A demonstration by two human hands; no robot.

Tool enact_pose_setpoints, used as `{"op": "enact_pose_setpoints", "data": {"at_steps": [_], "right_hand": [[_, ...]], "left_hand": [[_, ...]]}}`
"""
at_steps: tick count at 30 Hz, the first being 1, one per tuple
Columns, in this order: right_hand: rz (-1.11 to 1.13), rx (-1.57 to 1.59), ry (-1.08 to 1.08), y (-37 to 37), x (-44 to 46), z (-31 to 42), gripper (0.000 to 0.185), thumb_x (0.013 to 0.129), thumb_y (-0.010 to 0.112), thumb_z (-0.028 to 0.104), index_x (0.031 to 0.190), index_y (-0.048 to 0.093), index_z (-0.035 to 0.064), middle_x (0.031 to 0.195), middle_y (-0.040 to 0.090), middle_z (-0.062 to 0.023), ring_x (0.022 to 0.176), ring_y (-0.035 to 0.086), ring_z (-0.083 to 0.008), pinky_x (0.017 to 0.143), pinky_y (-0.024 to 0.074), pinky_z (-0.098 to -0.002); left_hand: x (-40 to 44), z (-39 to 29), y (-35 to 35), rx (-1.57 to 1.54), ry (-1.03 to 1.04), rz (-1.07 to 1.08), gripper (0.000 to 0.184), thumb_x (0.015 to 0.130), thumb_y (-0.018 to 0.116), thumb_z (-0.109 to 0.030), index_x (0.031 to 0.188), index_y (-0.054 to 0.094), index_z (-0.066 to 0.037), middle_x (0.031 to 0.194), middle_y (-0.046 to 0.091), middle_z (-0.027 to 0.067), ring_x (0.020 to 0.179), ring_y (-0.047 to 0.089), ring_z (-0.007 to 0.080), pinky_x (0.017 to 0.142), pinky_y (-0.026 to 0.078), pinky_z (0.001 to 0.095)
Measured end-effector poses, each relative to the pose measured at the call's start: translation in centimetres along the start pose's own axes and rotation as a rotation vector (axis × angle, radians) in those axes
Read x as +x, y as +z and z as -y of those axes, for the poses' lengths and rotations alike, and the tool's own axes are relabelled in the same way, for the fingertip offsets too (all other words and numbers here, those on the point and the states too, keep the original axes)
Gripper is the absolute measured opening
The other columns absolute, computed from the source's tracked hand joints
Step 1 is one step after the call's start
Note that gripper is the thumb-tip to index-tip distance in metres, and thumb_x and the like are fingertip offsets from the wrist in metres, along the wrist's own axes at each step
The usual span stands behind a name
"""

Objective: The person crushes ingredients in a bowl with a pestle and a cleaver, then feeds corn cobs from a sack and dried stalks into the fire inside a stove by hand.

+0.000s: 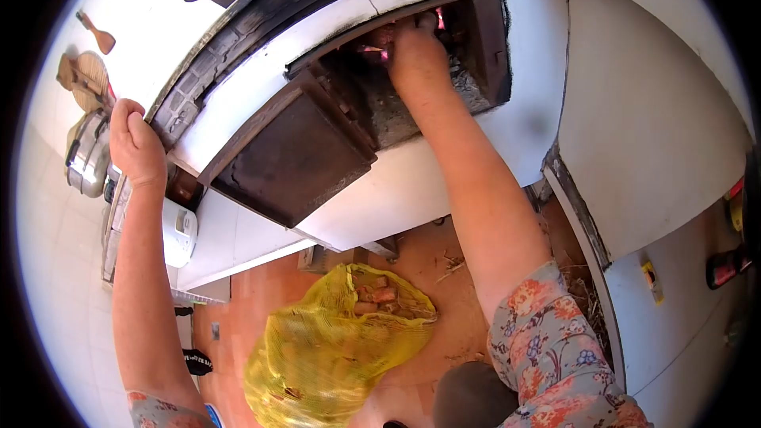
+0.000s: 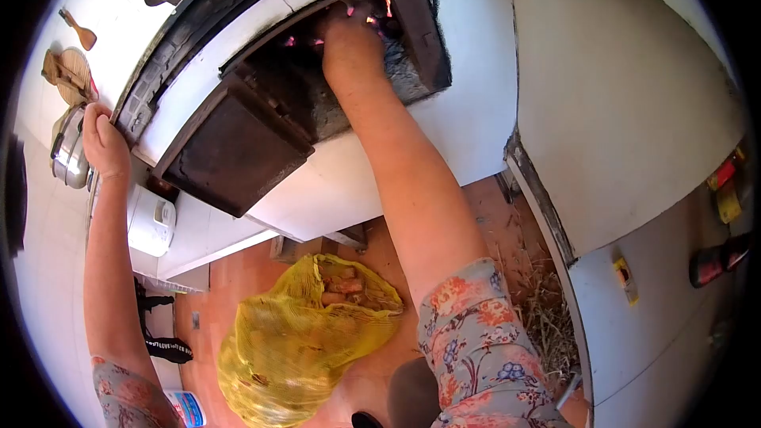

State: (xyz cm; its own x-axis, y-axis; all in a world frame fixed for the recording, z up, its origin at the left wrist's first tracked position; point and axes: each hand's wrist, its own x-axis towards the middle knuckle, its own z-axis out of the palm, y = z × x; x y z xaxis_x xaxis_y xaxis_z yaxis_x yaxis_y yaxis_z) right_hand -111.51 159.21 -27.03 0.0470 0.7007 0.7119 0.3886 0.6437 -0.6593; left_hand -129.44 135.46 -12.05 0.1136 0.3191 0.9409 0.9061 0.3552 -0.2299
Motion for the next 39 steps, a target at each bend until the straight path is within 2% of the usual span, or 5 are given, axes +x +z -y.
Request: {"op": "enact_pose_setpoints", "data": {"at_steps": [4,12,25,30,39], "right_hand": [[0.163,-0.011,-0.135,0.4,0.7,-1.0,0.038,0.06,0.06,-0.001,0.096,0.05,0.0,0.114,0.032,-0.0329,0.078,0.056,-0.0368,0.067,0.0488,-0.0368],[0.365,-0.082,-0.209,0.5,2.1,-0.6,0.016,0.066,0.054,0.003,0.08,0.061,0.0023,0.085,0.06,-0.0159,0.086,0.056,-0.0301,0.073,0.0466,-0.0379],[0.271,-0.239,-0.257,-1.3,-0.5,-0.6,0.018,0.068,0.054,0.005,0.084,0.061,0.0043,0.1,0.056,-0.0146,0.103,0.047,-0.0278,0.085,0.0391,-0.0365],[0.558,-0.322,-0.246,-1.8,1.1,-0.2,0.03,0.065,0.055,0.007,0.094,0.059,0.0055,0.105,0.051,-0.0165,0.102,0.043,-0.0313,0.085,0.0353,-0.0389],[0.216,-0.318,-0.384,-0.7,0.6,-0.6,0.033,0.067,0.056,0.012,0.1,0.058,0.0114,0.099,0.054,-0.0126,0.102,0.043,-0.0274,0.086,0.0343,-0.0396]], "left_hand": [[0.0,0.0,0.0,-0.036,-0.005,-0.002,0.014,0.074,0.033,-0.011,0.068,0.044,-0.004,0.065,0.045,0.0099,0.06,0.045,0.0221,0.059,0.037,0.0284],[0.0,0.3,0.0,-0.017,0.007,0.002,0.014,0.075,0.034,-0.012,0.069,0.045,-0.005,0.065,0.045,0.0087,0.06,0.045,0.0212,0.059,0.037,0.0287],[0.1,0.4,0.1,-0.05,0.021,-0.003,0.016,0.074,0.033,-0.014,0.068,0.045,-0.006,0.062,0.045,0.0092,0.058,0.044,0.0215,0.057,0.036,0.0298],[0.1,0.3,0.0,-0.037,0.02,0.012,0.016,0.074,0.033,-0.014,0.068,0.045,-0.005,0.063,0.045,0.0096,0.059,0.044,0.0222,0.057,0.036,0.0299],[0.0,0.3,-0.1,-0.01,0.02,0.016,0.017,0.076,0.032,-0.013,0.069,0.044,-0.003,0.065,0.043,0.0093,0.061,0.043,0.0204,0.061,0.036,0.0278]]}}
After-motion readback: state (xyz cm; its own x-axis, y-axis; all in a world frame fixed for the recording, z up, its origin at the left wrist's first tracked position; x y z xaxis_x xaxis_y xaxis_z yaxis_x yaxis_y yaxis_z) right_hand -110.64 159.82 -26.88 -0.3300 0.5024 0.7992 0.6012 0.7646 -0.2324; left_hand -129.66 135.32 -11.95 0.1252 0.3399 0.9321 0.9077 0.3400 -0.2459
